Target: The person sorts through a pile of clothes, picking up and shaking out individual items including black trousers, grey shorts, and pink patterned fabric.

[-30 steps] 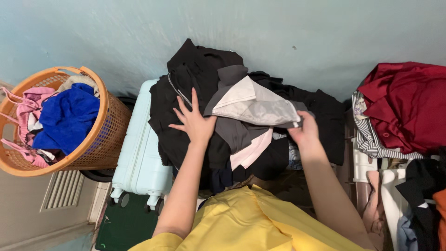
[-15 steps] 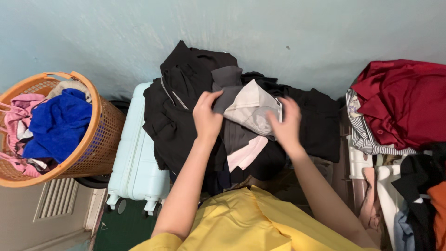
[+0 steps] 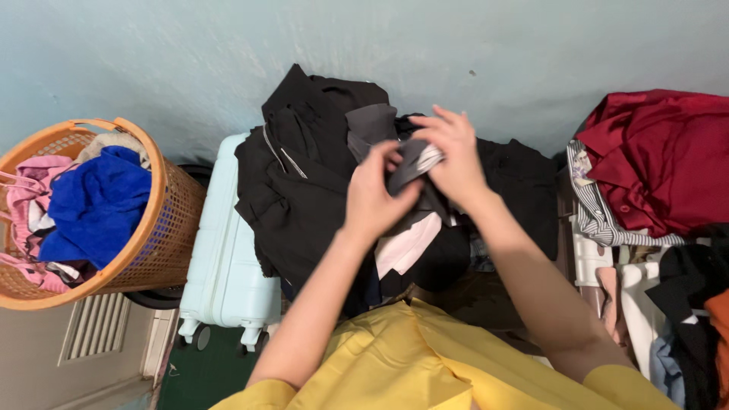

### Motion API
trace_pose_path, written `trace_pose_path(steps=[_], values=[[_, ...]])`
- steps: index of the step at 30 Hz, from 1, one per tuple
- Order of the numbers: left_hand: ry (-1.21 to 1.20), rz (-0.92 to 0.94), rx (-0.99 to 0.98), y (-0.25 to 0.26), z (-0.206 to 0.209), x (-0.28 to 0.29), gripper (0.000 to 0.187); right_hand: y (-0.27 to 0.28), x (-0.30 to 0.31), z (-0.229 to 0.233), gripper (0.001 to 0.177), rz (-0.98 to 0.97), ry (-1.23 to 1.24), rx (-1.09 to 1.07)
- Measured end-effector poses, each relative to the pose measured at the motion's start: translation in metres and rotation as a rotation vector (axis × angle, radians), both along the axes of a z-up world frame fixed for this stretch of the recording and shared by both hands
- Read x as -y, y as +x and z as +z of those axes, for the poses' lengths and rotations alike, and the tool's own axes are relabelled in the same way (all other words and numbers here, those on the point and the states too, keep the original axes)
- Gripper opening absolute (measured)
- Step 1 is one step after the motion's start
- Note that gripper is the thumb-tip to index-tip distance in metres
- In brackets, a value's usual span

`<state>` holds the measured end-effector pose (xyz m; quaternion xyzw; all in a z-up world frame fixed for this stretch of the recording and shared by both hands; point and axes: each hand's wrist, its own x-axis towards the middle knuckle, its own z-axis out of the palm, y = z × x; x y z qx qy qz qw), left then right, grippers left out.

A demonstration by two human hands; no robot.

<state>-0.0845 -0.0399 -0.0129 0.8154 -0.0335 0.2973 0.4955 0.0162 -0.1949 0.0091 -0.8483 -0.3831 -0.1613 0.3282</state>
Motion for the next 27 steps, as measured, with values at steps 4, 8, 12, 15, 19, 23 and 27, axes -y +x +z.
trace_pose_path(steps=[4, 8, 12, 15, 19, 23, 27], values=[[0.289, 0.106, -0.038, -0.024, -0.040, 0.007, 0.061, 0.001, 0.018, 0.025, 0.021, 0.019, 0.437, -0.267], [0.327, 0.169, -0.078, -0.014, -0.068, 0.004, 0.026, 0.012, 0.046, 0.030, 0.018, 0.007, 0.627, -0.335], [0.155, 0.146, -0.039, 0.013, -0.041, -0.005, 0.022, 0.030, 0.069, -0.001, 0.018, -0.117, 0.775, -0.402], [-0.021, 0.094, 0.127, 0.036, 0.003, -0.013, 0.028, 0.037, 0.081, -0.029, 0.007, -0.197, 0.807, -0.470], [-0.025, 0.042, 0.327, 0.071, 0.074, -0.022, 0.039, 0.032, 0.079, -0.052, 0.011, -0.272, 0.720, -0.486], [0.142, -0.204, 0.357, 0.087, 0.120, -0.029, 0.031, 0.036, 0.078, -0.055, 0.011, -0.367, 0.721, -0.461], [0.436, -0.286, 0.197, 0.089, 0.113, -0.047, 0.034, 0.043, 0.098, -0.054, 0.021, -0.280, 0.863, -0.501]])
